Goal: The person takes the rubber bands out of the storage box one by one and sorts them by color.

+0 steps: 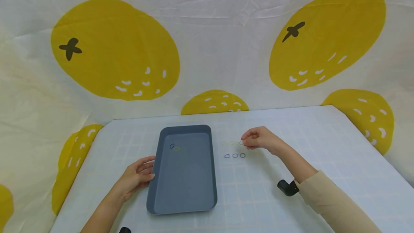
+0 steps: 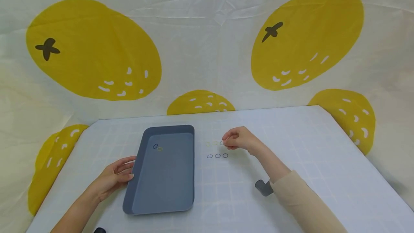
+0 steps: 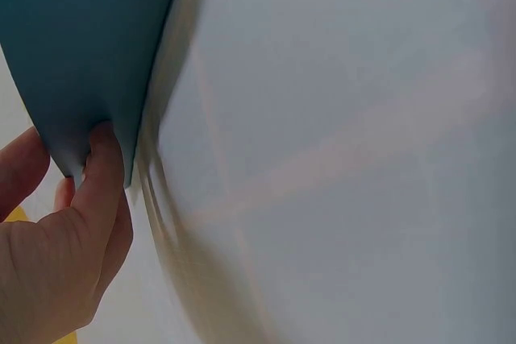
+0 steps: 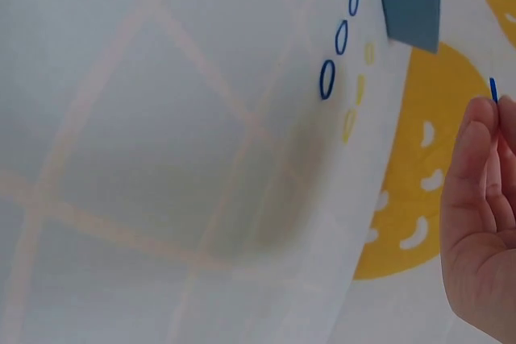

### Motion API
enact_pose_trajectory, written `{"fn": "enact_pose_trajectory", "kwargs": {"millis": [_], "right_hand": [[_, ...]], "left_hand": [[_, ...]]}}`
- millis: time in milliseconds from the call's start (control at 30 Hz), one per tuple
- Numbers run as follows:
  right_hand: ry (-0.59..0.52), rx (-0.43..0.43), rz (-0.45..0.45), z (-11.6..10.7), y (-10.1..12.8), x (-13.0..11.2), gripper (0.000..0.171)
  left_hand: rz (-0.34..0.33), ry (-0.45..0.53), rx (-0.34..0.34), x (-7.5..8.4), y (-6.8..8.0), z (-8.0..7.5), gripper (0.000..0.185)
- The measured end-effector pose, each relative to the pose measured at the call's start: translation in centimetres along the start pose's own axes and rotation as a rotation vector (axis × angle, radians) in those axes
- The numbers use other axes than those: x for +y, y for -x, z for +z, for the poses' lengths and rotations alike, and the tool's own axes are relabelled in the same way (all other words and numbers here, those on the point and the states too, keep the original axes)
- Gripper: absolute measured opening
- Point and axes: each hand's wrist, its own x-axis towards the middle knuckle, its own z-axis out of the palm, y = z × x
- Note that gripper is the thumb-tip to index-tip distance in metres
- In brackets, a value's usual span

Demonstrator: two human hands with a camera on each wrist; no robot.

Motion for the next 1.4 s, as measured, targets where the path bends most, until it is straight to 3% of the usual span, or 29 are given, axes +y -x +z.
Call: {"fn": "enact_pose_trajectory", "kwargs": {"millis": [400,600,1067,1400], "right_hand": [[0.034,0.051,0.087,-0.1,0.1,2.9,0.022],[0.019,0.06,0.085,-0.2,-0.1,4.2,0.018],[0.053,0.098,0.147,0.6,-0.4,5.3,0.014],[0.09,0.097,0.139,0.8,-0.6,5.4,0.01]], "left_hand": [[0.005,-0.003,-0.005,-0.1,-0.1,-0.2,0.069],[0.012,-0.008,-0.006,0.1,-0.1,-0.3,0.069],[0.007,-0.016,-0.005,0.1,0.0,-0.1,0.068],[0.01,-0.018,-0.006,0.1,0.0,0.0,0.067]]}}
